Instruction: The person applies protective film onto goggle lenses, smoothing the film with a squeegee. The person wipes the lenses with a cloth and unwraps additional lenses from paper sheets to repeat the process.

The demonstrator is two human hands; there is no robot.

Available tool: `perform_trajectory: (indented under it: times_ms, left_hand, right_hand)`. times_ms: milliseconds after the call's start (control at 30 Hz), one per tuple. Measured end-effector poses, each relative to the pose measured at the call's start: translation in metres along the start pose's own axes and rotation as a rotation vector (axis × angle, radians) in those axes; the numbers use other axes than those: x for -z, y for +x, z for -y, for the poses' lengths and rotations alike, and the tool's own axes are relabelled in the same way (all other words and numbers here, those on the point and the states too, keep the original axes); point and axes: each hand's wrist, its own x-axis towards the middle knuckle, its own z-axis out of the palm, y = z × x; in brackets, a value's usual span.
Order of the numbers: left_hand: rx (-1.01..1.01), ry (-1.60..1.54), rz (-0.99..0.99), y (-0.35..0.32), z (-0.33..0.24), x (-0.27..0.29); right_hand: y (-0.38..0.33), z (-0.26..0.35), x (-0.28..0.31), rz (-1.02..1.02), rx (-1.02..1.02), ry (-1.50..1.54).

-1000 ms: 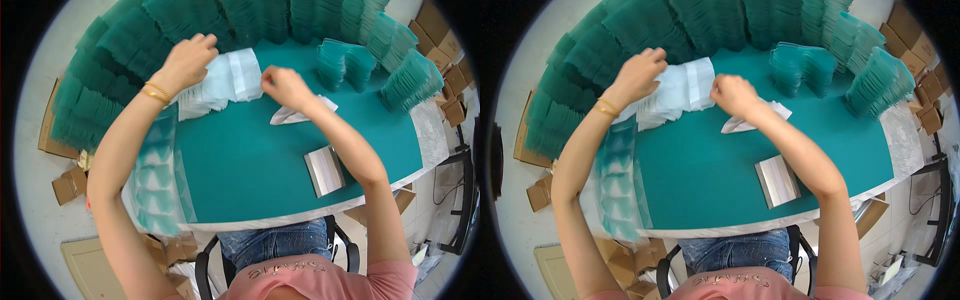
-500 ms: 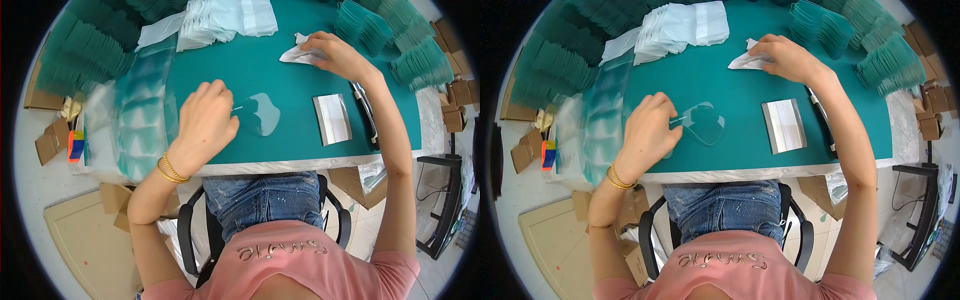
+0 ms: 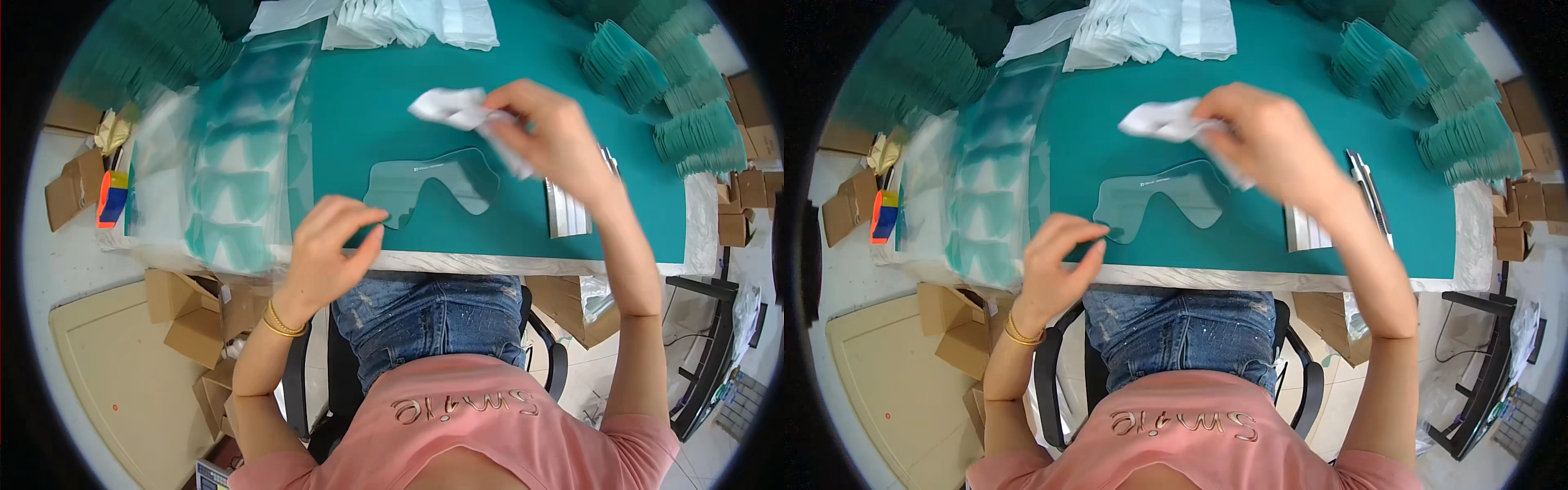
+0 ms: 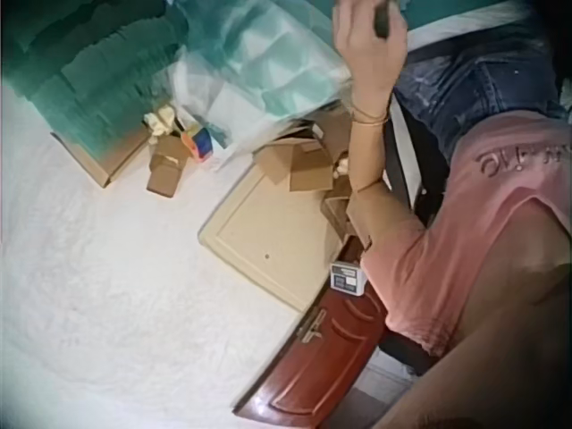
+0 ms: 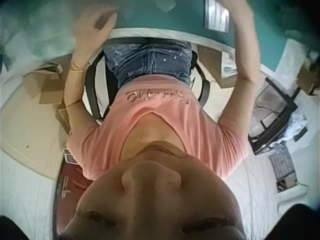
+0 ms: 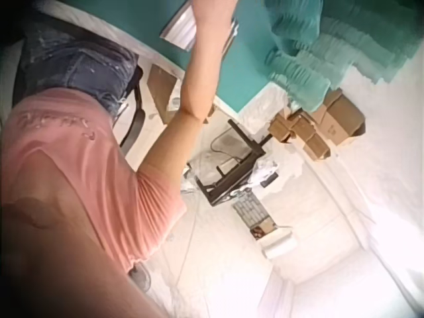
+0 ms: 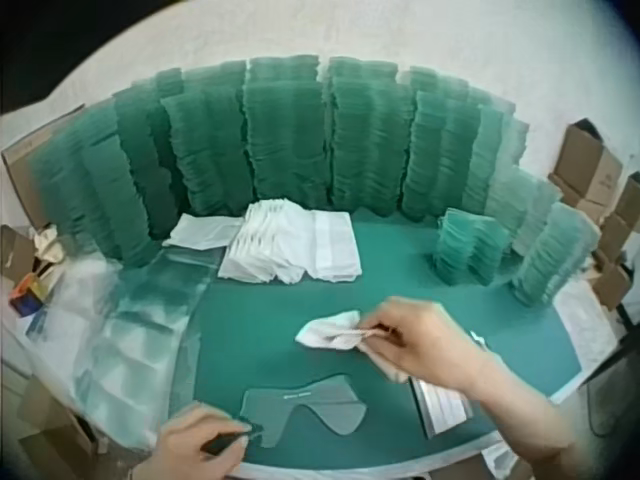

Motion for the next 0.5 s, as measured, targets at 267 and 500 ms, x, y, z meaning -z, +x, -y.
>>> perform_trajectory:
  times_ms: [267, 500]
  left_hand:
    - [-0.209, 0.133, 0.083, -0.011, 0.013, -0.014]
    - [-0.204, 0.124, 0.114, -0.015, 0.016, -0.012]
  right_hand:
    - [-0.014, 0.032, -0.080, 0.254, 0.215, 0.147]
    - [0.004, 0.013, -0.078, 0.230, 0.402, -0.092]
